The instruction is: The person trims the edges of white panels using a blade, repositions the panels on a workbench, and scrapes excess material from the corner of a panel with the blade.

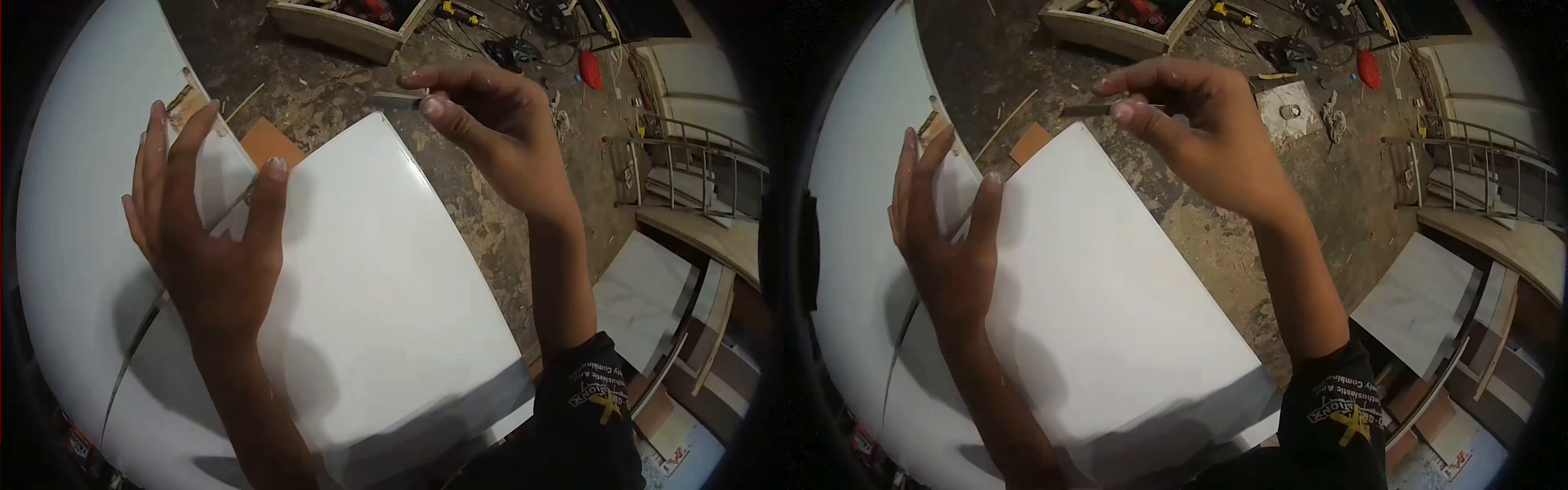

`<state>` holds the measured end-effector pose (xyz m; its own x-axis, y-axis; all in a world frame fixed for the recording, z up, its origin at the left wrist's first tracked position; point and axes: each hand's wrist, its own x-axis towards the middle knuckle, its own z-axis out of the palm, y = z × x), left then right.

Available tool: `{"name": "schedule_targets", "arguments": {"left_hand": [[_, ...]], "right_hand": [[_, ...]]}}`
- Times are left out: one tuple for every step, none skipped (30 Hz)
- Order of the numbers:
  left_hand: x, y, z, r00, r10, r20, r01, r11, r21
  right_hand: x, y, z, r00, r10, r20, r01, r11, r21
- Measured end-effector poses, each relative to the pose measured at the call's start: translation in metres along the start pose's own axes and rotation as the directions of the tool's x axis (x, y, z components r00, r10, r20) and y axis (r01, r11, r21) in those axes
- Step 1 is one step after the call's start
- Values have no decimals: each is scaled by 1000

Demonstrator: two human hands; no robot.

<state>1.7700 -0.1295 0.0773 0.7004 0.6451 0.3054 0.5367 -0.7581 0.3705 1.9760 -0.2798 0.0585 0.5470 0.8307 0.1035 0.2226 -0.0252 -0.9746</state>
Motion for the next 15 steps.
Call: {"name": "schedule_targets", "arguments": {"left_hand": [[-1,-3,2,999,34,-20,-35,994,-99],[-1,-4,2,997,65,-42,-72,978,-195],[-2,-4,1,994,111,22,-105,976,-191],[-4,-1,-1,984,160,84,-141,971,-193],[-4,3,-2,968,212,138,-183,963,-197],[-2,9,-2,954,253,162,-219,955,-202],[-3,11,-2,946,267,182,-229,952,-206],[-5,14,-3,940,273,205,-231,951,-206],[-5,16,-2,934,281,219,-238,949,-205],[-5,18,-1,940,263,219,-215,952,-218],[-3,20,0,944,247,218,-197,953,-228],[-1,23,1,946,233,225,-178,954,-239],[4,26,5,962,169,214,-93,941,-325],[10,32,12,973,99,208,-4,911,-412],[11,36,15,977,18,212,91,865,-493]], "right_hand": [[3,3,-2,1000,3,19,-4,1000,26],[6,5,-4,999,5,38,-7,999,54],[7,5,-4,997,30,75,-35,997,64],[8,4,-5,993,53,109,-61,996,71],[10,3,-7,988,70,140,-80,994,72],[14,1,-8,988,87,127,-96,993,63],[16,-2,-6,986,118,122,-126,990,60],[17,-3,-4,981,149,125,-157,986,60],[18,-1,-3,980,127,155,-136,989,49],[20,1,-4,978,101,181,-110,993,41],[23,2,-5,976,70,206,-79,996,36],[25,1,-4,974,81,210,-97,993,71],[25,-1,-3,972,97,212,-121,988,99],[26,-2,-3,969,116,219,-145,982,122],[25,-2,-2,971,136,197,-164,977,133]]}}
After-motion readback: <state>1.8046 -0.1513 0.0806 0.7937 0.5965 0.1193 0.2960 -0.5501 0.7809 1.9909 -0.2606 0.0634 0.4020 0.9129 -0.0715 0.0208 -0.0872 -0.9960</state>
